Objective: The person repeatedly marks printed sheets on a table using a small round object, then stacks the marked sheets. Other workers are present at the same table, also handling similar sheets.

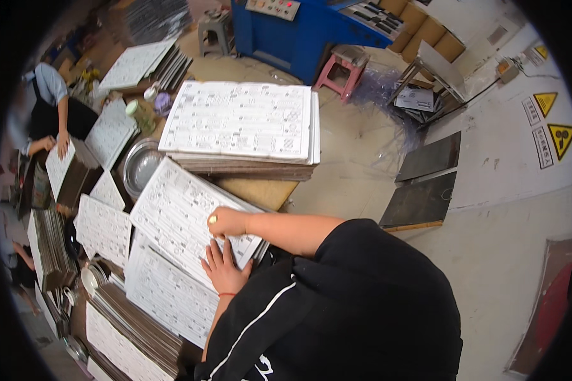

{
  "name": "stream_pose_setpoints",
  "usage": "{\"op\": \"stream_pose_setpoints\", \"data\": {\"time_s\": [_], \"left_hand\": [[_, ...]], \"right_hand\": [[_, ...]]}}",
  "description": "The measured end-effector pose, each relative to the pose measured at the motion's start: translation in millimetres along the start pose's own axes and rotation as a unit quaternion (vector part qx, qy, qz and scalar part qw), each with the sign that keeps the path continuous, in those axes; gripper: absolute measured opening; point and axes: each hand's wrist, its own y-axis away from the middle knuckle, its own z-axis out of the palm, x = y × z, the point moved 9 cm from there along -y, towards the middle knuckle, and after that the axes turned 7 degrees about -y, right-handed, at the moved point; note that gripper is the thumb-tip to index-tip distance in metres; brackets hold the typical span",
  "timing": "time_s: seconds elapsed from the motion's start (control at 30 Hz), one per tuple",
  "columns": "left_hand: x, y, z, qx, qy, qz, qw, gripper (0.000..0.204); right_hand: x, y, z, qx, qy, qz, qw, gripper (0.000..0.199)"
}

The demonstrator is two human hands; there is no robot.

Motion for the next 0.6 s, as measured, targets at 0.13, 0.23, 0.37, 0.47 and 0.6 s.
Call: {"op": "stream_pose_setpoints", "data": {"time_s": [0.13,0.23,0.37,0.47,0.6], "left_hand": [[-0.1,0.1,-0.5,0.0,-0.006,-0.011,1.0,0.093],[5.0,-1.4,-4.3,-0.012,-0.007,-0.013,1.0,0.093],[4.4,0.0,-2.2,-0.006,-0.012,-0.011,1.0,0.093],[2.4,1.4,0.7,0.002,-0.011,-0.007,1.0,0.093],[2.5,3.7,2.9,0.007,-0.012,0.001,1.0,0.091]], "right_hand": [[-11.0,1.7,4.5,0.01,0.001,0.016,1.0,0.024],[-9.0,3.1,1.4,0.004,-0.006,0.012,1.0,0.024],[-6.5,5.9,4.3,-0.004,-0.011,0.0,1.0,0.021],[-7.4,11.2,5.0,0.018,0.019,0.012,1.0,0.022],[-2.1,14.6,8.6,0.016,0.031,0.007,0.999,0.02]]}}
